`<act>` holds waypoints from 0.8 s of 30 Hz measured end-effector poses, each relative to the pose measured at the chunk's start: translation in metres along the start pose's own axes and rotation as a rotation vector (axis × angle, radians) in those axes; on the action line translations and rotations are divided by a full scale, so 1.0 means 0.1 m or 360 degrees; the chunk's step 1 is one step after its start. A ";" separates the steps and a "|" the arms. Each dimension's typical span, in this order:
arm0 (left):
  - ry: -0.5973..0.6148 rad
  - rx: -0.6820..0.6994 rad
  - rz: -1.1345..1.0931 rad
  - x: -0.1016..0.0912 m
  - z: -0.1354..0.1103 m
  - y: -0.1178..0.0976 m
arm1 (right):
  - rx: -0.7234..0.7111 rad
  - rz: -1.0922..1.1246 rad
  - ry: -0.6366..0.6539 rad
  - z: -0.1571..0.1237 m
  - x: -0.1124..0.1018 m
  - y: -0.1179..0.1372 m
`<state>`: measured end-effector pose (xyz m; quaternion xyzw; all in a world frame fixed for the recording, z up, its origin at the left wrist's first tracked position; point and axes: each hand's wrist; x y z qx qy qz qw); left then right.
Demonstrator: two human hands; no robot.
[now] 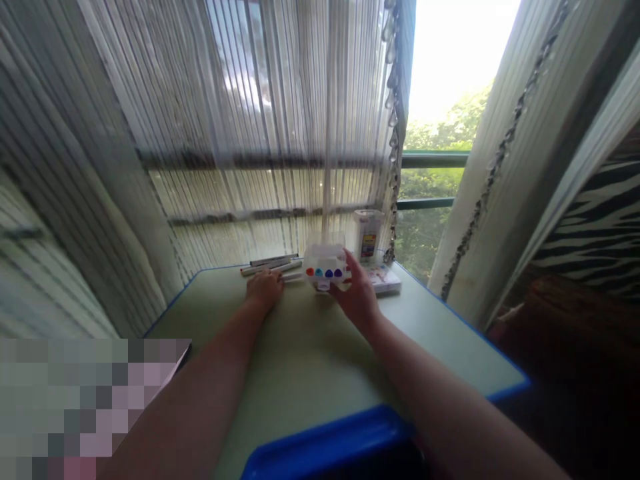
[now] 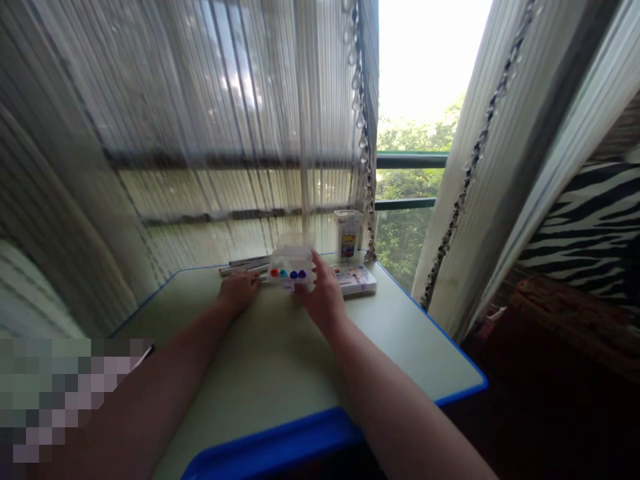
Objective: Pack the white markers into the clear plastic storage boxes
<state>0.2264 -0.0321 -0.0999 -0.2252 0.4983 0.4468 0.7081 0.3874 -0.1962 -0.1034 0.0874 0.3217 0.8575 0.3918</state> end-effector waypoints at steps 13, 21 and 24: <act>-0.1134 -0.0207 -0.0953 -0.01 0.05 -0.11 | -0.0047 -0.0091 -0.0154 0.07 -0.06 -0.07; -0.0919 -0.0203 -0.0992 -0.05 -0.03 -0.30 | -0.0093 -0.0111 -0.0117 0.07 -0.06 -0.06; -0.0946 -0.0201 -0.1022 -0.06 -0.04 -0.31 | -0.0084 -0.0089 -0.0125 0.06 -0.07 -0.05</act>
Point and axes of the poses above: each hand's wrist, its own z-axis towards the middle knuckle, its own x-axis out of the palm, y = z × x, and after that the axes turned 12 degrees about z, right-handed
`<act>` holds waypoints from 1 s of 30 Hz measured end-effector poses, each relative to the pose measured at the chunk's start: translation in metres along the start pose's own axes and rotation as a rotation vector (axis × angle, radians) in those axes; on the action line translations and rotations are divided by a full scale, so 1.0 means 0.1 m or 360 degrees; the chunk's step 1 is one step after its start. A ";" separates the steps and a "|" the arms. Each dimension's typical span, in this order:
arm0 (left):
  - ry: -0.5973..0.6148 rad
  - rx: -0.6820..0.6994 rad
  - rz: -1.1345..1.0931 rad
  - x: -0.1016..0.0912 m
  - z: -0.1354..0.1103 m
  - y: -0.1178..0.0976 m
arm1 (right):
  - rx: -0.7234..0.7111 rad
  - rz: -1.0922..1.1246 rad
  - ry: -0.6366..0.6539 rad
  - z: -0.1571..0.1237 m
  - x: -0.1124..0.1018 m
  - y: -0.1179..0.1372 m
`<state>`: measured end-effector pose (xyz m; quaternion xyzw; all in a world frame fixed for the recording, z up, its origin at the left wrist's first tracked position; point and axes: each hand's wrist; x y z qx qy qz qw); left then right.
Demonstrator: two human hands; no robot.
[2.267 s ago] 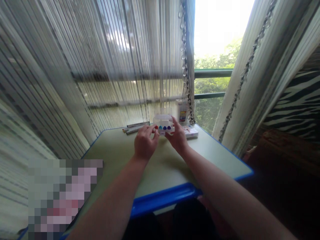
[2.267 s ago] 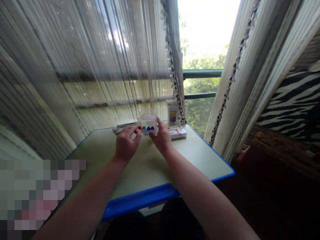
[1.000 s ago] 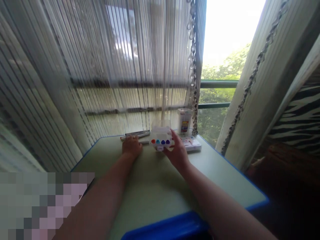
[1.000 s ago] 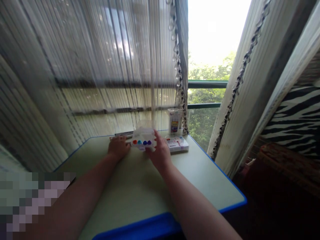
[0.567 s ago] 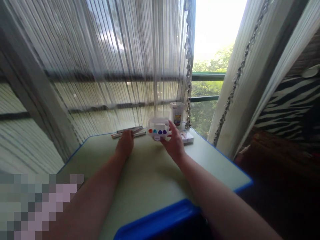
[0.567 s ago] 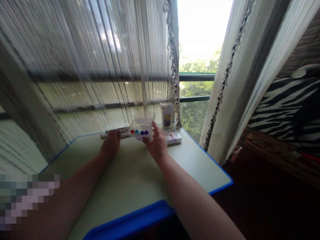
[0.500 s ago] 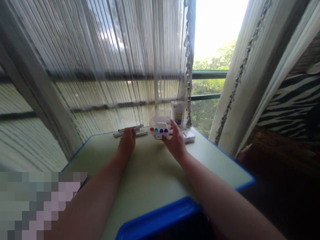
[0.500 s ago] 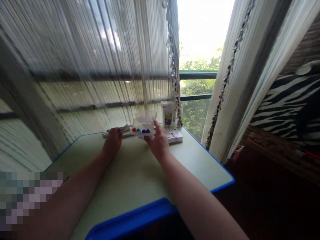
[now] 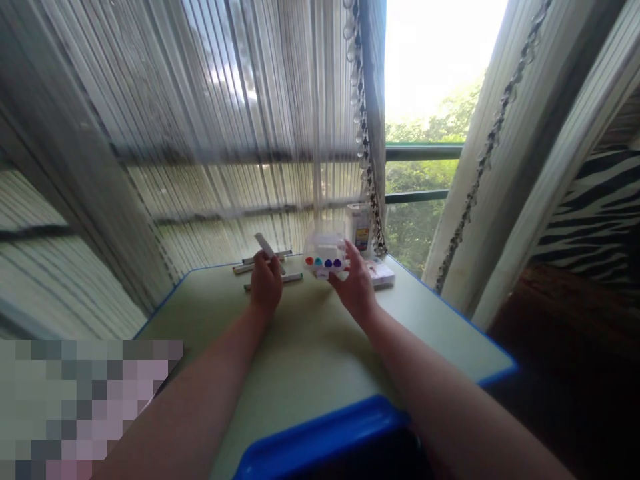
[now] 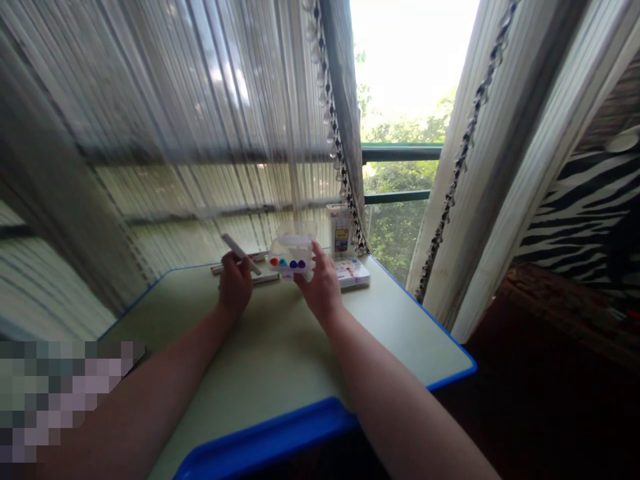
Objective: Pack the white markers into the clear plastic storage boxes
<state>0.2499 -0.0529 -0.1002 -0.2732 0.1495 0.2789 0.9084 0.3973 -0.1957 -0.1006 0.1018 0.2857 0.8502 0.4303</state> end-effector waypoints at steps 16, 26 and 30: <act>-0.0019 -0.0084 -0.0084 0.08 0.02 0.08 | -0.0095 0.0041 0.0063 -0.02 0.01 -0.04; -0.0187 0.0085 -0.0396 -0.02 0.03 -0.05 | -0.0083 0.0033 0.0143 -0.04 0.02 -0.06; -0.0405 0.0346 -0.0579 -0.17 0.11 -0.28 | -0.0077 0.0042 0.0173 -0.03 0.05 -0.09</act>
Point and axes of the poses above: each hand's wrist, its own z-axis towards the middle knuckle, its own x-axis out of the palm, y = z × x, and after that the axes turned 12 degrees about z, right-handed
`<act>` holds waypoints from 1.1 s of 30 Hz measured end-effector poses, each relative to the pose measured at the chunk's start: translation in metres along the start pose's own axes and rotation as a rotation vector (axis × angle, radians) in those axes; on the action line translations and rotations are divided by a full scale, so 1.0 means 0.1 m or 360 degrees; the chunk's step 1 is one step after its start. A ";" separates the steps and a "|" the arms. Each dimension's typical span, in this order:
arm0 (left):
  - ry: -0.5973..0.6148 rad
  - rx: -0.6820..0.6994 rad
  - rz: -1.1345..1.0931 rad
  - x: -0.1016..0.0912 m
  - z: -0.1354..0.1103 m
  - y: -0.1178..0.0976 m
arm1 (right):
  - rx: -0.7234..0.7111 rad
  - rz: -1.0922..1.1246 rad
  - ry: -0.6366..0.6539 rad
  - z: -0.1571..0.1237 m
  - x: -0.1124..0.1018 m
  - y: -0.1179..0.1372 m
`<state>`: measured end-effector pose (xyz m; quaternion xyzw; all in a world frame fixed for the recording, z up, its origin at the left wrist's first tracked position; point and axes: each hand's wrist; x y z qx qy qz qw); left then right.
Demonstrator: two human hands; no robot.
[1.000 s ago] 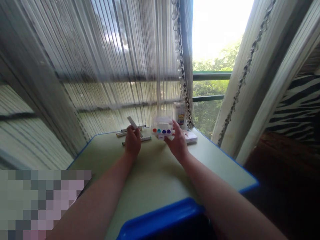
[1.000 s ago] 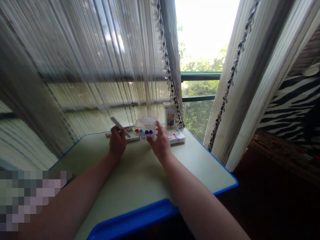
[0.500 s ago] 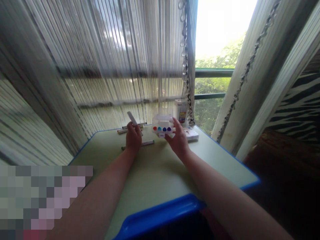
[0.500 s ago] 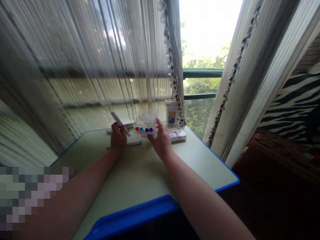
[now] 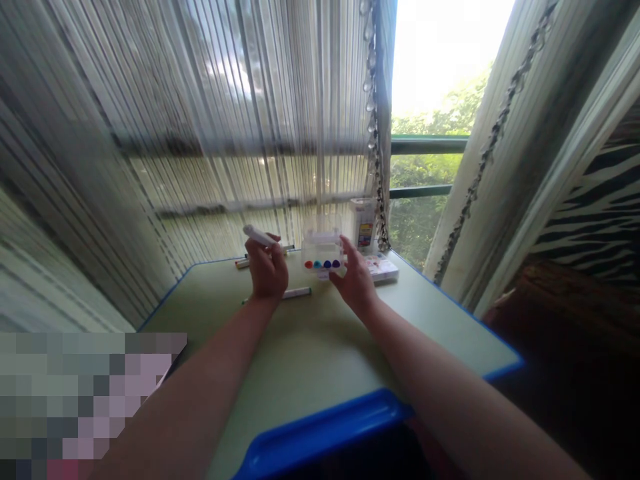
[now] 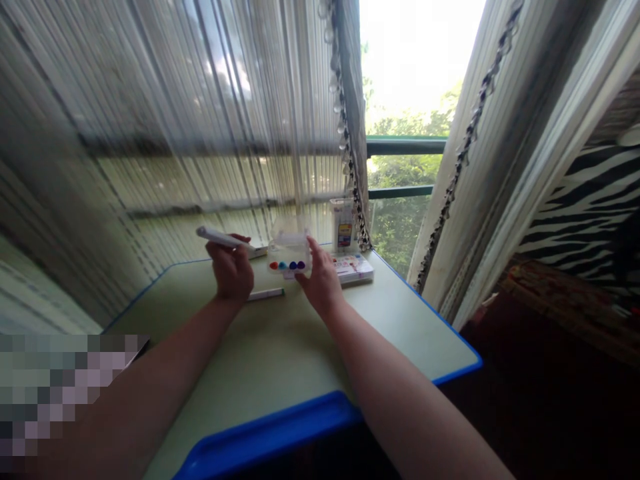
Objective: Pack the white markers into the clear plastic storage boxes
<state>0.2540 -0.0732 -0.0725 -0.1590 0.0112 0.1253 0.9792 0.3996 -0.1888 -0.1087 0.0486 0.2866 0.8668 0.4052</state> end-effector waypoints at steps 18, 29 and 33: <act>0.0194 0.0179 -0.0052 -0.40 -0.17 -0.73 | -0.0067 0.0029 -0.0002 0.02 0.02 0.13; 0.0335 0.0482 0.0398 -0.42 -0.20 -0.71 | -0.0073 0.0031 0.0042 -0.01 0.00 0.10; 0.0327 0.0583 0.0432 -0.42 -0.18 -0.69 | -0.0069 0.0037 0.0070 -0.02 -0.02 0.11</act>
Point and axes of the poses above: each hand's wrist, its own z-axis towards the middle knuckle, its own x-axis out of the palm, y = z × x, and after that the axes turned 12 degrees about z, right-handed
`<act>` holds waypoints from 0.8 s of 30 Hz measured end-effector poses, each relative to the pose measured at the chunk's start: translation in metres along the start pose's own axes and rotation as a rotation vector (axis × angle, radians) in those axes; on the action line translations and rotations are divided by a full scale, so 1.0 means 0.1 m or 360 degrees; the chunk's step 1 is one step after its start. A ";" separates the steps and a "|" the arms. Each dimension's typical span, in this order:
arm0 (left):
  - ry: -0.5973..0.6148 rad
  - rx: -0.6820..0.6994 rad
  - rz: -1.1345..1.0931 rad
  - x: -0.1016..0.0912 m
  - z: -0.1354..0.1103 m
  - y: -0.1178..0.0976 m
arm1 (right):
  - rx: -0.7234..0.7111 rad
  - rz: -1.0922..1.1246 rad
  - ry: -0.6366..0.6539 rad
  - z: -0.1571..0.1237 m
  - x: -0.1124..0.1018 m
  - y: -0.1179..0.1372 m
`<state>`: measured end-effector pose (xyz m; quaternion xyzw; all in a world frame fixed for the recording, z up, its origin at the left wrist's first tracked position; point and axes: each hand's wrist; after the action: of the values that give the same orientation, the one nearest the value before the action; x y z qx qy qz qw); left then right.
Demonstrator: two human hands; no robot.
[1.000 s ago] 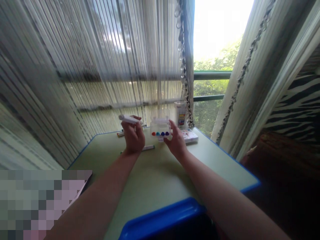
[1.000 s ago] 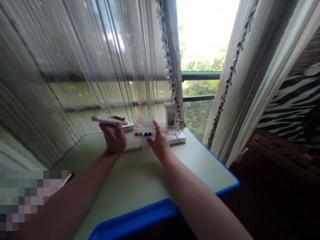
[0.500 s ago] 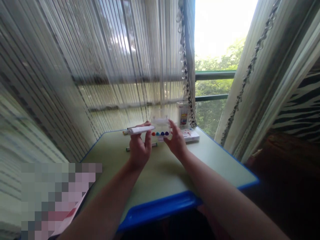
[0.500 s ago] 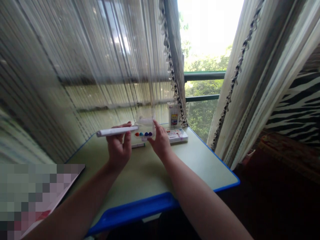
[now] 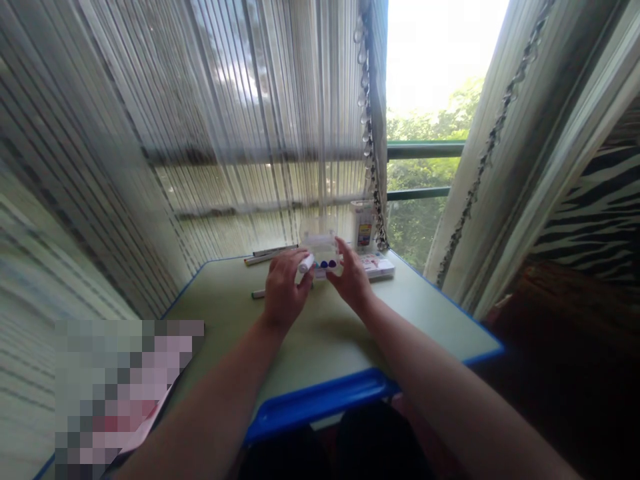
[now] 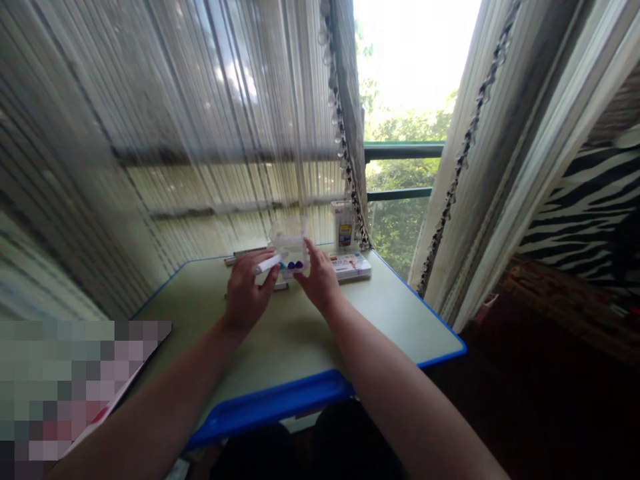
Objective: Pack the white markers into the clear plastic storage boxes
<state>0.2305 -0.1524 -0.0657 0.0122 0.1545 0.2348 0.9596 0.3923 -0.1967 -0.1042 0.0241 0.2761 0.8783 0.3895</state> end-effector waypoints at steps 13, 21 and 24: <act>0.0009 -0.0076 0.0112 0.00 0.02 0.00 | 0.0028 -0.0012 0.0010 0.00 -0.01 0.01; -0.0318 -0.0544 -0.0452 -0.16 0.15 -0.09 | 0.0048 -0.0024 -0.0015 0.00 -0.01 -0.02; -0.0558 -0.0760 -0.0800 -0.21 0.26 -0.11 | 0.0057 -0.0017 -0.0019 0.00 -0.01 -0.01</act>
<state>0.2257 -0.1699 -0.0358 -0.2097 -0.0727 0.0160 0.9749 0.3937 -0.1974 -0.1042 0.0347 0.2895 0.8711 0.3952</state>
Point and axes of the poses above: each hand's wrist, its own z-axis towards the middle knuckle, its own x-axis out of the palm, y = z × x, and after that the axes turned 12 degrees about z, right-handed
